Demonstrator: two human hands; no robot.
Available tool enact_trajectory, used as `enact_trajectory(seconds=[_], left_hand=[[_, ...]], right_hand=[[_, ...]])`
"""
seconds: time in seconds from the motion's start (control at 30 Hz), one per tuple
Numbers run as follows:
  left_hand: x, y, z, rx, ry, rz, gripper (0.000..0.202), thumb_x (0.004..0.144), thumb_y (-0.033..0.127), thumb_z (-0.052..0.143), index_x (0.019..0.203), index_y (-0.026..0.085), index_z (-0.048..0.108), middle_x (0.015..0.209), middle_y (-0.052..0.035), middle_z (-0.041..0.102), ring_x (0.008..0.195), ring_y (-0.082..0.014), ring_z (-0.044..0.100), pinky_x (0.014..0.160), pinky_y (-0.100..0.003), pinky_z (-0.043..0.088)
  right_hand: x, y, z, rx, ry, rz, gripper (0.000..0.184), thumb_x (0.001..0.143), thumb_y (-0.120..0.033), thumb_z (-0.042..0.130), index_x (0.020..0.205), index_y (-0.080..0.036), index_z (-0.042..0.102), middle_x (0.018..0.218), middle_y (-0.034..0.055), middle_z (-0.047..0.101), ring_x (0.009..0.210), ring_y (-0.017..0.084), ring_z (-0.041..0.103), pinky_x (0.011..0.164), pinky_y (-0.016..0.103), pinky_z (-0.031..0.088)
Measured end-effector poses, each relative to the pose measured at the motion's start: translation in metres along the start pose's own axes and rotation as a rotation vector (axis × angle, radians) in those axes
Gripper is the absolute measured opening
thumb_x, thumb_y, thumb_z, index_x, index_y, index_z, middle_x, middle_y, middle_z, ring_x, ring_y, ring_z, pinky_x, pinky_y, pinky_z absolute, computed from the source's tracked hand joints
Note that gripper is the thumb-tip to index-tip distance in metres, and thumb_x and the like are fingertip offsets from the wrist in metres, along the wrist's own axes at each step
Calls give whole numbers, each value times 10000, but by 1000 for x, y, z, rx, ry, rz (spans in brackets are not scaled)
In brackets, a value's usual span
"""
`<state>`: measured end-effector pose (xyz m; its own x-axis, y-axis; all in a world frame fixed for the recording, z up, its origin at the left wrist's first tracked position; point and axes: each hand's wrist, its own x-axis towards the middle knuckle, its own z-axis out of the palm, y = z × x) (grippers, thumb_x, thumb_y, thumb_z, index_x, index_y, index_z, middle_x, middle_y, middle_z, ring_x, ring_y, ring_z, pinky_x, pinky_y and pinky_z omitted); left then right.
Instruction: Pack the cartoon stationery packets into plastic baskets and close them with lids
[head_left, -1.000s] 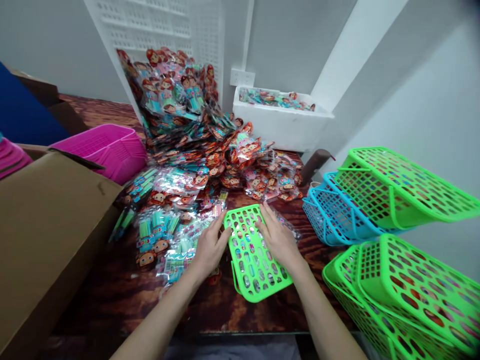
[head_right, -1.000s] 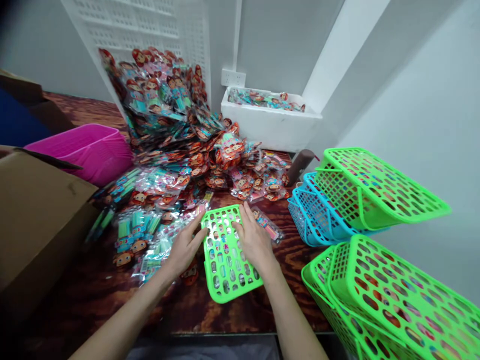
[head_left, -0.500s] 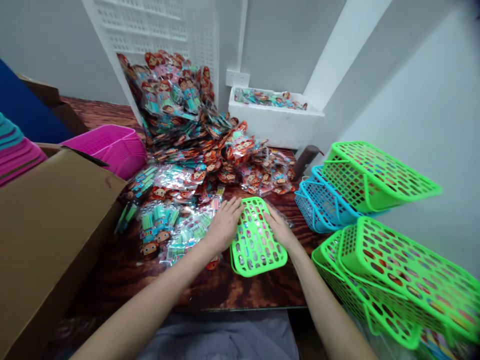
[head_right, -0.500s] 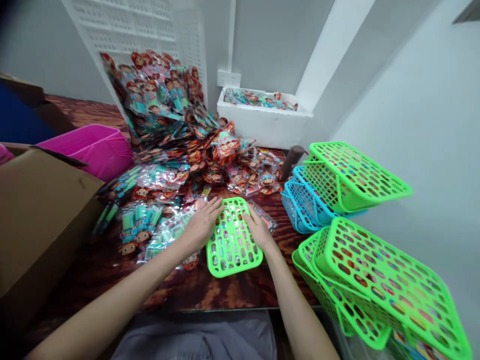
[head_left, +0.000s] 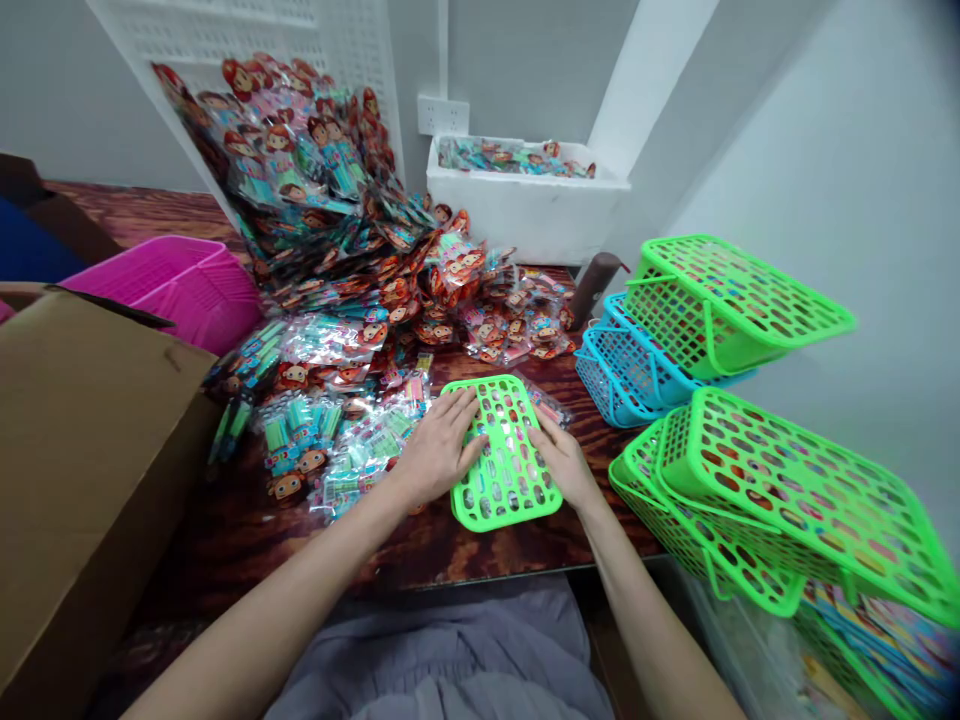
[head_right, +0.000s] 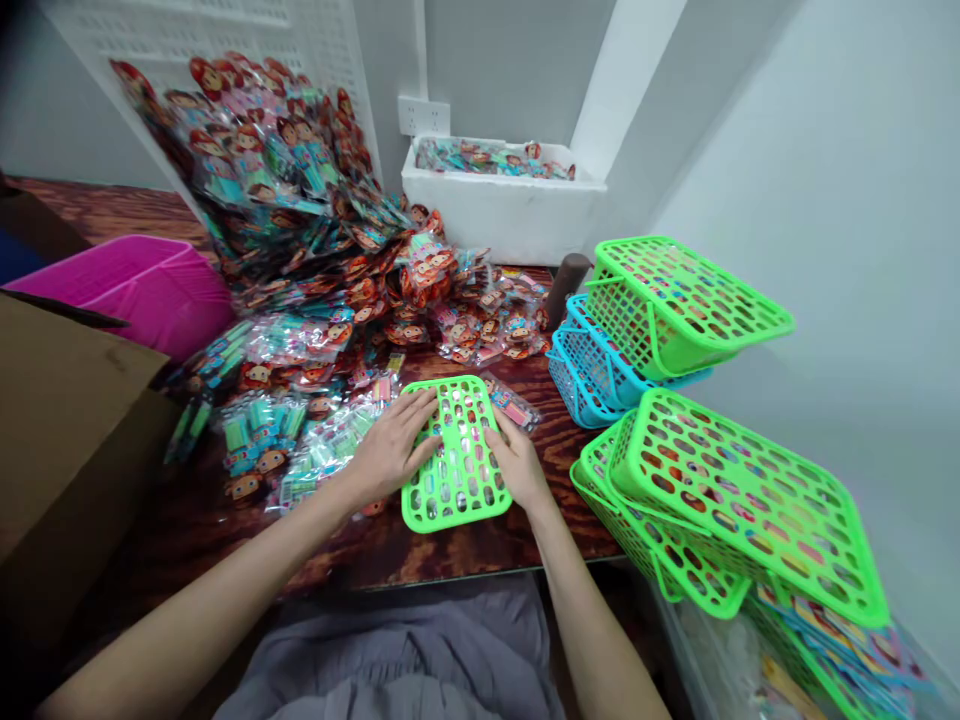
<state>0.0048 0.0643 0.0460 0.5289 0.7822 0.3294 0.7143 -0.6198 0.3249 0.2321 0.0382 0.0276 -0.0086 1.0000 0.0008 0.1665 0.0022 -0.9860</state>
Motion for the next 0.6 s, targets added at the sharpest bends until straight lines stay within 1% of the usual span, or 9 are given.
enact_trajectory(seconds=[0.1, 0.17, 0.23, 0.3, 0.37, 0.43, 0.47, 0.53, 0.6], left_hand=[[1, 0, -4, 16, -36, -32, 513, 1004, 399, 434, 1420, 101, 467, 1558, -146, 388, 1446, -276, 350, 1221, -490, 260], [3, 6, -9, 66, -65, -38, 494, 997, 358, 450, 1408, 86, 479, 1541, -172, 406, 1438, -290, 367, 1208, -495, 283], [3, 22, -13, 128, -89, -19, 442, 979, 262, 467, 1387, 100, 510, 1524, -191, 423, 1431, -311, 377, 1181, -514, 316], [0, 48, -14, 163, -105, 35, 413, 963, 194, 461, 1366, 150, 542, 1524, -171, 431, 1434, -331, 369, 1159, -547, 329], [-7, 78, -10, 143, -127, 88, 430, 975, 298, 476, 1383, 175, 530, 1528, -150, 433, 1434, -366, 358, 1145, -599, 323], [-16, 105, -2, 134, -148, 92, 644, 929, 507, 539, 1439, 122, 463, 1549, -189, 383, 1444, -423, 307, 1140, -672, 277], [-21, 114, 4, 152, -149, 83, 744, 899, 562, 563, 1459, 90, 431, 1562, -211, 347, 1454, -440, 273, 1143, -696, 248], [-28, 122, 14, 221, -134, 79, 768, 906, 531, 574, 1479, 55, 389, 1585, -231, 275, 1475, -440, 213, 1154, -709, 207], [-32, 116, 20, 285, -114, 118, 644, 964, 418, 516, 1480, 55, 385, 1592, -229, 255, 1482, -419, 206, 1157, -687, 232]], right_hand=[[0, 6, 2, 50, 59, 32, 640, 857, -528, 631, 1411, -222, 543, 1409, 62, 587, 1261, 267, 571, 1116, 441, 413], [-2, 9, 4, 66, 101, 64, 641, 842, -572, 631, 1374, -218, 580, 1374, 71, 615, 1252, 273, 578, 1111, 450, 418], [-7, 11, 6, 123, 107, 98, 627, 842, -608, 617, 1330, -214, 616, 1364, 78, 622, 1250, 274, 582, 1106, 453, 425], [-14, 11, 6, 201, 78, 108, 601, 847, -612, 617, 1302, -219, 633, 1365, 74, 622, 1264, 266, 575, 1115, 445, 416], [-22, 8, 5, 270, 36, 108, 558, 856, -592, 627, 1289, -240, 641, 1369, 59, 621, 1292, 255, 553, 1137, 436, 391], [-29, 4, 3, 313, 11, 109, 516, 864, -570, 632, 1271, -255, 653, 1379, 47, 614, 1320, 249, 528, 1155, 429, 369], [-32, 3, 2, 321, 2, 114, 505, 863, -562, 637, 1265, -256, 658, 1380, 47, 613, 1324, 251, 524, 1155, 431, 369], [-36, 0, -1, 304, -3, 107, 502, 857, -552, 644, 1257, -251, 665, 1365, 51, 625, 1312, 259, 535, 1148, 439, 378], [-40, -1, 0, 263, -4, 73, 495, 871, -547, 618, 1259, -243, 663, 1337, 54, 644, 1279, 260, 561, 1133, 437, 396]])
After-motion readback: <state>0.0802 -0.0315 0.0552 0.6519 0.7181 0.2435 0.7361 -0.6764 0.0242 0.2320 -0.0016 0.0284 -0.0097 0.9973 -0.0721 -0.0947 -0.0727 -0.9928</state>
